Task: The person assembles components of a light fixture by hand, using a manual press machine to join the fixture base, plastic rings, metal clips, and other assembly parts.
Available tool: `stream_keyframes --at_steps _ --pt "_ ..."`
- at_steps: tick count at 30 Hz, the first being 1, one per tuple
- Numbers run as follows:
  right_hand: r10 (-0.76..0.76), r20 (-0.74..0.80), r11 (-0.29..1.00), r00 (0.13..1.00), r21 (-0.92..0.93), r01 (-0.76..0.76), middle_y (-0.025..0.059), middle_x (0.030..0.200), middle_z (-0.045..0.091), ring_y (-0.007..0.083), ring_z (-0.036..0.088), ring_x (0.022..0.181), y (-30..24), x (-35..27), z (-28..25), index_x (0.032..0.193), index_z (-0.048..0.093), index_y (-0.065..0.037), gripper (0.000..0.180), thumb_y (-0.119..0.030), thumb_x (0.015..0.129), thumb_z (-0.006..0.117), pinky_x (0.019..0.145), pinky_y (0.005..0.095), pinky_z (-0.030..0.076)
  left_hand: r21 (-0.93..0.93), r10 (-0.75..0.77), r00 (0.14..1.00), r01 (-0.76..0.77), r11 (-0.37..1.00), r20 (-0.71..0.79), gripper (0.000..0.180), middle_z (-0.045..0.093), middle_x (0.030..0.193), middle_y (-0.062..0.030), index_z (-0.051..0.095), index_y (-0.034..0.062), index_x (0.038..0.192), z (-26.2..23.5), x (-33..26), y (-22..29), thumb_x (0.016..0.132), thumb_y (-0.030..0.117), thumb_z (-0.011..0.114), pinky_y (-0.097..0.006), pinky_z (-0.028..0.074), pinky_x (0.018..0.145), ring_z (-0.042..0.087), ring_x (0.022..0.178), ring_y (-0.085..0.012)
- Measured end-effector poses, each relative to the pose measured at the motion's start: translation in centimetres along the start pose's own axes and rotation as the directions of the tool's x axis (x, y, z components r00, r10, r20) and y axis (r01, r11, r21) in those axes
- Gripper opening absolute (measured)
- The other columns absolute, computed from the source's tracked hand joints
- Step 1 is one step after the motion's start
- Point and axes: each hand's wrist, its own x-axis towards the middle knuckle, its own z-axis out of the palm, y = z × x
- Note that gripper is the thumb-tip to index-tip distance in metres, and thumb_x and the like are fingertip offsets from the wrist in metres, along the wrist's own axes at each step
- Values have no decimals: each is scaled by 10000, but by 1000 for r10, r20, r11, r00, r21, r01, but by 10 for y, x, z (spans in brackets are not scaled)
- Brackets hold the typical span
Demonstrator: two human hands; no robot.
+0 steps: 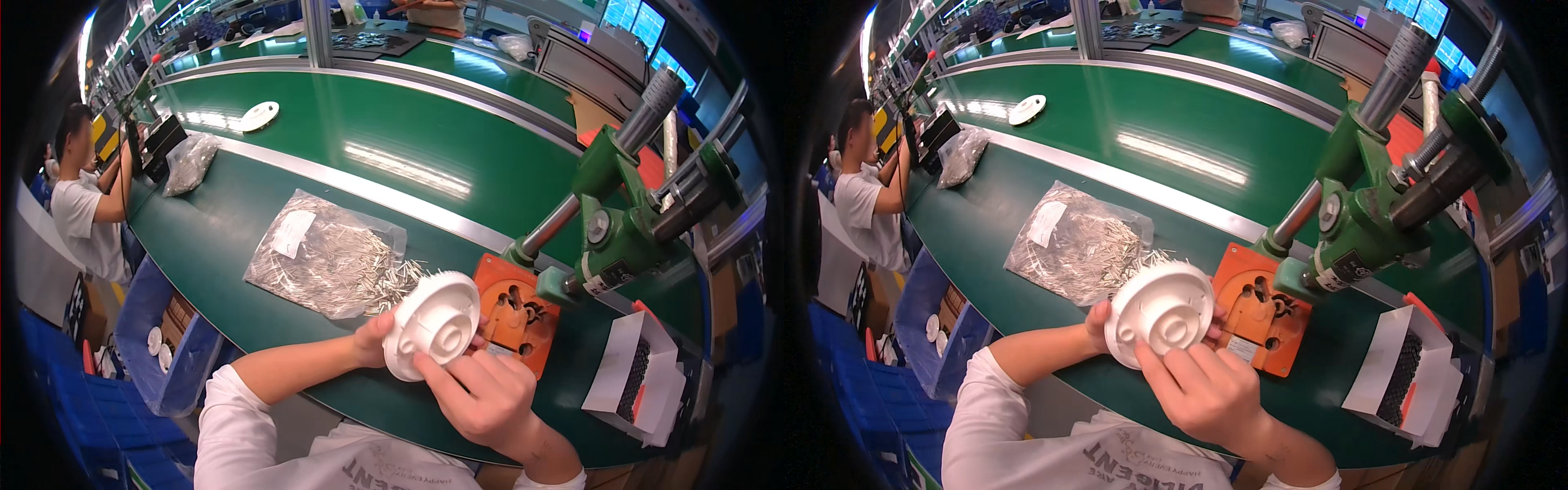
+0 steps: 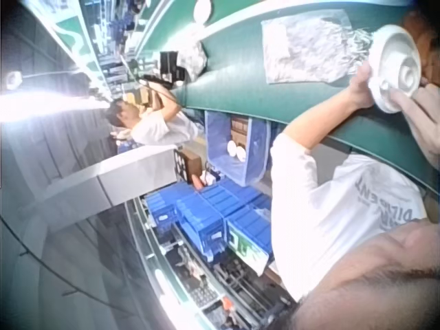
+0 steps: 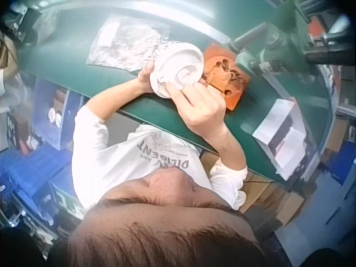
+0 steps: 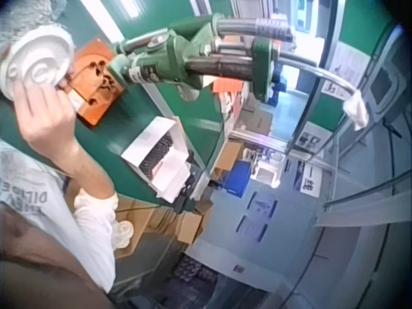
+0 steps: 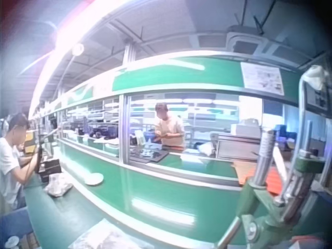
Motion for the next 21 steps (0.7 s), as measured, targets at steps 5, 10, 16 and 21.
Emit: stream_keyframes --at_steps 5,10,16,21 --pt "6 -7 990 1000 143 -5 -6 739 555 162 593 598 18 10 15 1094 826 -112 356 -42 745 810 526 316 471 21 92 986 -90 996 -140 1238 488 1547 -304 351 50 1616 -1 4 -2 770 949 442 -549 382 1230 520 1417 -452" --pt "67 51 946 996 313 -80 34 839 588 201 691 719 28 22 19 1221 770 -83 380 -63 841 786 600 350 546 -49 139 940 -162 986 -313 1156 480 1573 -272 395 35 1592 1 8 -1 857 923 302 -556 393 1221 524 1412 -468" --pt "79 21 931 997 357 -81 37 897 635 210 704 725 36 24 27 1167 765 -67 295 -71 872 787 598 350 548 -166 159 925 -227 960 -346 878 566 1528 -180 462 65 1561 -6 5 -3 1037 726 220 -474 452 1197 577 1391 -337" --pt "75 -11 928 997 368 -66 32 908 628 200 700 724 37 24 31 1113 760 -64 295 -53 821 796 595 346 546 -76 132 885 -184 980 -446 1119 509 1556 -228 403 61 1593 -4 10 -2 894 920 246 -582 389 1229 515 1420 -482"
